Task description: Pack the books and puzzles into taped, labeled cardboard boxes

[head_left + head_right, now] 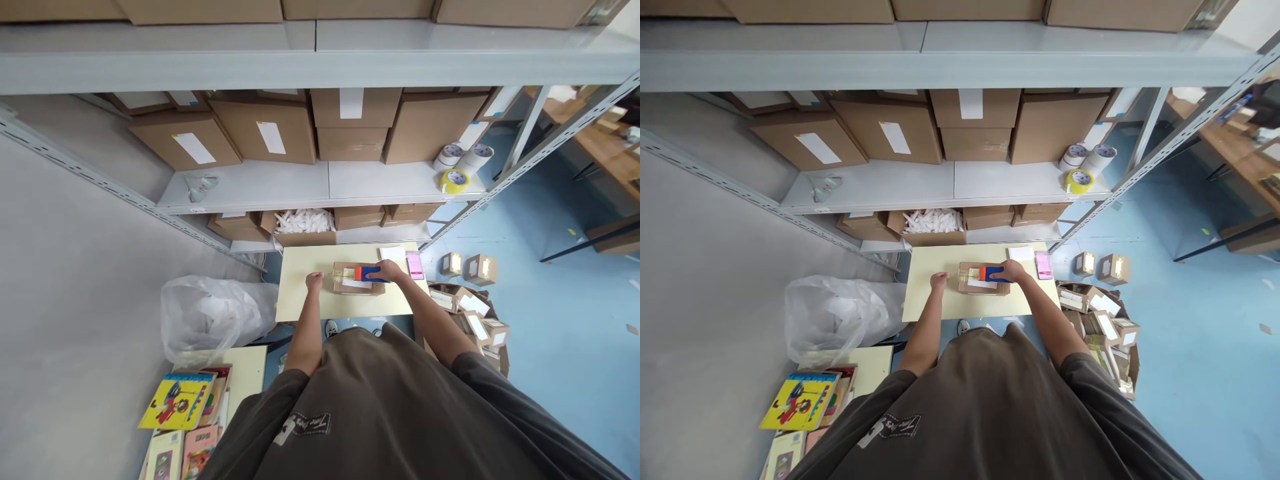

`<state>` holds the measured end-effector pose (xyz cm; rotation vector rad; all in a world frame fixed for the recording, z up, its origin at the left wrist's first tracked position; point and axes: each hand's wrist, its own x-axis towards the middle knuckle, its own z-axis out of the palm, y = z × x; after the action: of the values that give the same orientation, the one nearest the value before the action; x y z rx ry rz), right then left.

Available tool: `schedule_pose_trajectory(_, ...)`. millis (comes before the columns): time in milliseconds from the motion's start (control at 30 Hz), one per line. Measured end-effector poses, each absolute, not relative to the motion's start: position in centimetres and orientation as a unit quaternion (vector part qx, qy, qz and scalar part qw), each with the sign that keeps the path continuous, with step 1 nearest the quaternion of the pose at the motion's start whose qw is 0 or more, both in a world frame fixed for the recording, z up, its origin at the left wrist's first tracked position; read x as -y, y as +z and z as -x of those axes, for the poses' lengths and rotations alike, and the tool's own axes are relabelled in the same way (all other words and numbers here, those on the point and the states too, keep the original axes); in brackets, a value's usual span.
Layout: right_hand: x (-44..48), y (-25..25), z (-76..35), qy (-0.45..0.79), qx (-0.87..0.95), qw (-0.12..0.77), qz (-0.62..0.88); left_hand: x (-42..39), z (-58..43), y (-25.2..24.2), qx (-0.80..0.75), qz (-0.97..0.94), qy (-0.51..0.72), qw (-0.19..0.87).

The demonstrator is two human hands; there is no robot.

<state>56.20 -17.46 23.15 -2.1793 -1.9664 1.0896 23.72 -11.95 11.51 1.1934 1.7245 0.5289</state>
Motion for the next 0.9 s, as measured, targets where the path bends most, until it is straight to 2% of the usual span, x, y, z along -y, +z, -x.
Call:
schedule_pose_trajectory(200,16.9,22.8,-55.3,0.332,0.615,-0.034,0.715,12.4,-27.2,9.9,-0.734,-0.439,0.172,0.489)
schedule_pose_trajectory(333,16.6,22.4,-54.7,0.319,0.619,-0.032,0.717,12.1,-27.6,10.0,-0.754,-0.433,0.164,0.466)
schedule_pose_trajectory(600,16.8,22.2,-54.0,0.313,0.609,-0.047,0.727,13.7,-29.8,10.3,-0.682,-0.530,0.170,0.475)
schedule_pose_trajectory(900,19.5,22.7,-58.2,0.323,0.594,-0.045,0.735,15.3,-33.2,10.6,-0.691,-0.557,0.131,0.442)
